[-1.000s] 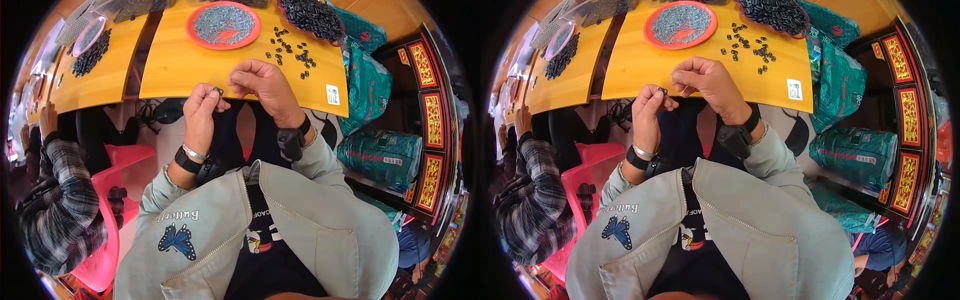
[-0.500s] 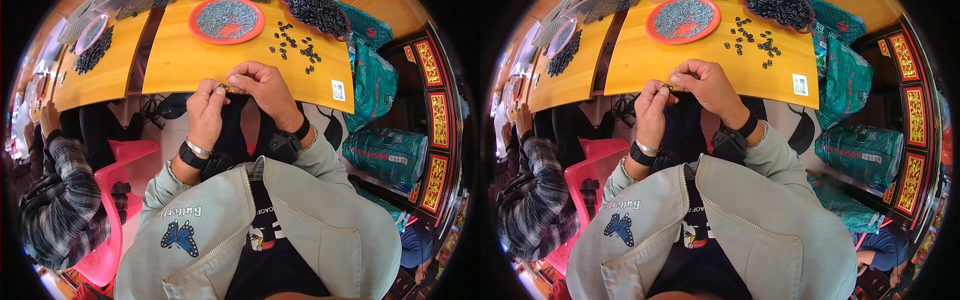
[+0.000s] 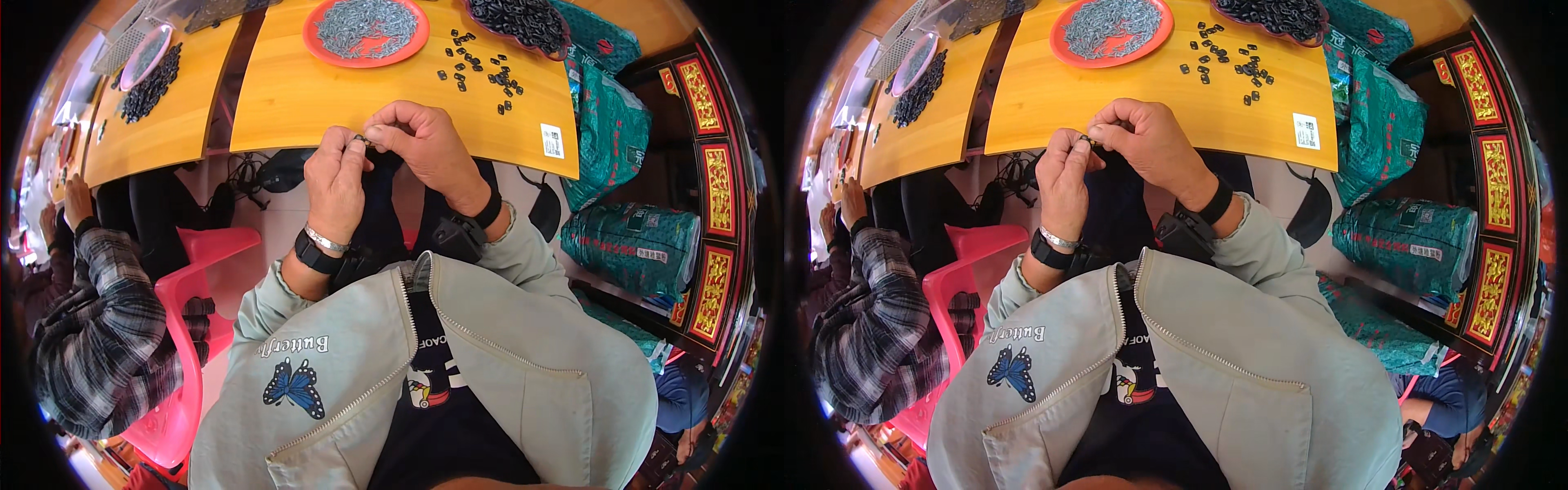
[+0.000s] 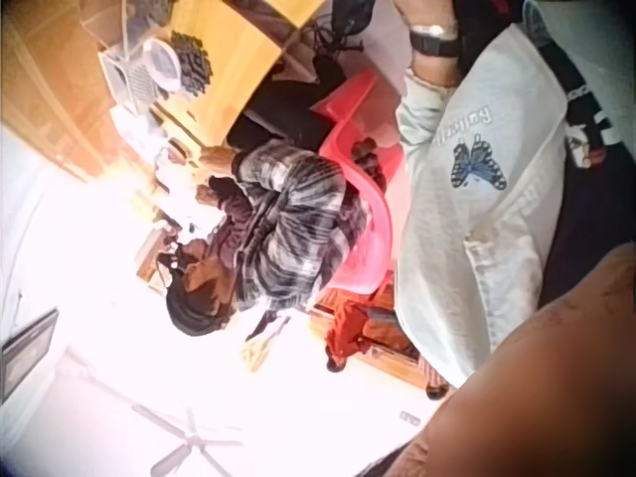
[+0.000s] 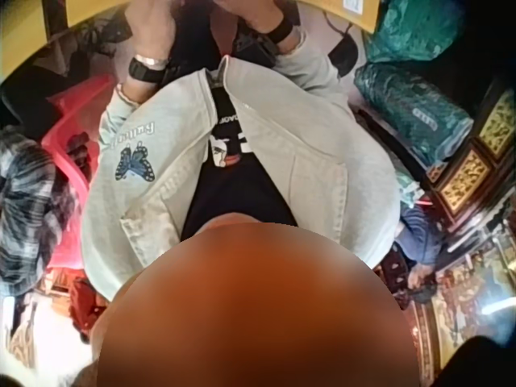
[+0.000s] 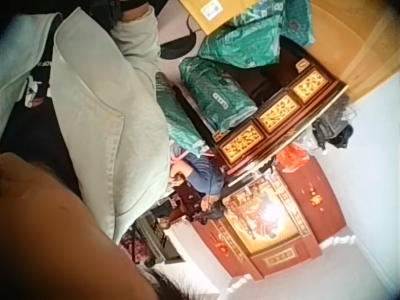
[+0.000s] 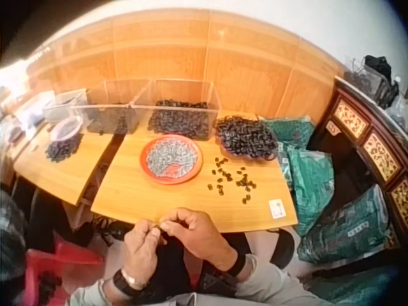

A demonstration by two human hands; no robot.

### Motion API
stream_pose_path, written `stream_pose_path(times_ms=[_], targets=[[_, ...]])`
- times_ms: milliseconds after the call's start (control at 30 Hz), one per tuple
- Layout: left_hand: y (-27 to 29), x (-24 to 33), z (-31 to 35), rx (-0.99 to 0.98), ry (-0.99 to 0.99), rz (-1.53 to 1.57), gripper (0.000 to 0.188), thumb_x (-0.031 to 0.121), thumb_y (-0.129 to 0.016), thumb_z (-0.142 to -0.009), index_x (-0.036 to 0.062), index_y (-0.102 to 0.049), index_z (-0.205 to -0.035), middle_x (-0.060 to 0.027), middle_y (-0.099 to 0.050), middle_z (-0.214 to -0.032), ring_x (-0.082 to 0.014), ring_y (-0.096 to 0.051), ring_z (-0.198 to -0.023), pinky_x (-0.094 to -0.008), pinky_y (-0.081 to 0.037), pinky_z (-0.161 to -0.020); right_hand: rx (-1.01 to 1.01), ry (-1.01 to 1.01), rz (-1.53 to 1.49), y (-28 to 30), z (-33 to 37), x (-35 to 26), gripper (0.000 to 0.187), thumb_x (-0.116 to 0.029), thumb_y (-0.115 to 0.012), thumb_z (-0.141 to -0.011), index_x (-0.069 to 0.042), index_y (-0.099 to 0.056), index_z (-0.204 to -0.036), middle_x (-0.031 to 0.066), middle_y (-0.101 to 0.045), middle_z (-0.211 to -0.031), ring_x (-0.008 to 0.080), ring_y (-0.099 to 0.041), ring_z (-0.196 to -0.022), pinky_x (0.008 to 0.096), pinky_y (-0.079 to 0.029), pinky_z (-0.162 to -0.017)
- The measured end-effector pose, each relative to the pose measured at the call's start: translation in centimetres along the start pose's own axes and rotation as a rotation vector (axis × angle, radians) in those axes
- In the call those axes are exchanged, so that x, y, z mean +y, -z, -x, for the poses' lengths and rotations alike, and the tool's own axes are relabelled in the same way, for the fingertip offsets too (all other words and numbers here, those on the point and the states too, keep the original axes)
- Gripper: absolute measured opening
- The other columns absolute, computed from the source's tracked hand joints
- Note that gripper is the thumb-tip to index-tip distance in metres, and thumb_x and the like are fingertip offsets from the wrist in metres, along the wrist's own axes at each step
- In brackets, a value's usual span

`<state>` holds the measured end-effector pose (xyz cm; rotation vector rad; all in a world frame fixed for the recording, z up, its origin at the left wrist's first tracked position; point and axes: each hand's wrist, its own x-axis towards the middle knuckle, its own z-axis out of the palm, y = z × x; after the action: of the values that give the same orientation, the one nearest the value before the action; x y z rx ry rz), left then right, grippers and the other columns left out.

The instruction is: Manually trimming and inspecting small black plastic components and placing them into a collection bowl.

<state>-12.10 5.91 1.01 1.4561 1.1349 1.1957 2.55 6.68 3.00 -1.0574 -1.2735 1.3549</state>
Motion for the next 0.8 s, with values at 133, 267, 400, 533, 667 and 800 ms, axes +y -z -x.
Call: stream_pose_path(times_ms=[133,267,400,533,667,800], targets=[[-0.4,0.2,0.4,0.029,0.028,0.011,0.013,0.008,-0.047,-0.088,-0.0024,-0.051,-0.081,-0.0079,-0.056,-0.062,-0.0132,-0.052,-0.055,-0.0268,-0.041,-0.052,0.009,0.002,0.005,-0.2,0.3,0.2,0.009,-0.007,-0.06,-0.085,0.001,-0.062,-0.087,-0.0001,-0.06,-0.075,0.006,-0.053,-0.07,0.0204,-0.044,-0.064],[-0.8,0.4,0.8,0.043,0.008,0.032,0.013,0.008,-0.047,-0.088,-0.002,-0.051,-0.08,-0.007,-0.055,-0.062,-0.0123,-0.051,-0.054,-0.0262,-0.041,-0.052,0.035,0.01,0.032,-0.3,0.6,0.3,0.008,-0.006,-0.06,-0.084,0.001,-0.063,-0.087,0.0002,-0.061,-0.074,0.006,-0.054,-0.068,0.0203,-0.045,-0.063],[-1.2,0.5,0.9,0.06,0.024,0.083,0.014,0.007,-0.046,-0.088,-0.0017,-0.051,-0.079,-0.0058,-0.055,-0.062,-0.0112,-0.049,-0.054,-0.0252,-0.04,-0.051,0.073,0.037,0.066,-0.5,1.1,0.3,0.009,-0.007,-0.06,-0.084,0.002,-0.063,-0.085,0.0004,-0.061,-0.072,0.0058,-0.054,-0.066,0.0202,-0.045,-0.061],[-1.2,0.2,1.0,0.057,0.017,0.065,0.014,0.007,-0.046,-0.088,-0.0016,-0.051,-0.079,-0.0053,-0.054,-0.061,-0.0109,-0.049,-0.053,-0.0251,-0.04,-0.05,0.075,0.019,0.066,-0.3,1.2,0.5,0.01,-0.008,-0.061,-0.084,0.002,-0.063,-0.085,0.0004,-0.061,-0.072,0.0056,-0.054,-0.065,0.02,-0.045,-0.06],[-1.1,0.2,1.1,0.025,0.021,0.04,0.014,0.008,-0.046,-0.088,-0.0015,-0.051,-0.079,-0.0051,-0.053,-0.06,-0.011,-0.049,-0.053,-0.0252,-0.04,-0.05,0.068,0.002,0.038,0.0,1.5,0.6,0.011,-0.008,-0.061,-0.084,0.002,-0.064,-0.087,0.0004,-0.062,-0.073,0.0054,-0.054,-0.066,0.0196,-0.045,-0.06],[-1.3,-0.1,1.4,-0.045,0.068,0.033,0.016,0.01,-0.045,-0.091,-0.0006,-0.051,-0.08,-0.0036,-0.053,-0.065,-0.0104,-0.049,-0.058,-0.0233,-0.041,-0.056,0.056,-0.026,-0.021,0.7,2.2,1.1,0.015,-0.007,-0.061,-0.084,0.002,-0.064,-0.096,0.0006,-0.063,-0.078,0.006,-0.056,-0.069,0.0196,-0.046,-0.063]])
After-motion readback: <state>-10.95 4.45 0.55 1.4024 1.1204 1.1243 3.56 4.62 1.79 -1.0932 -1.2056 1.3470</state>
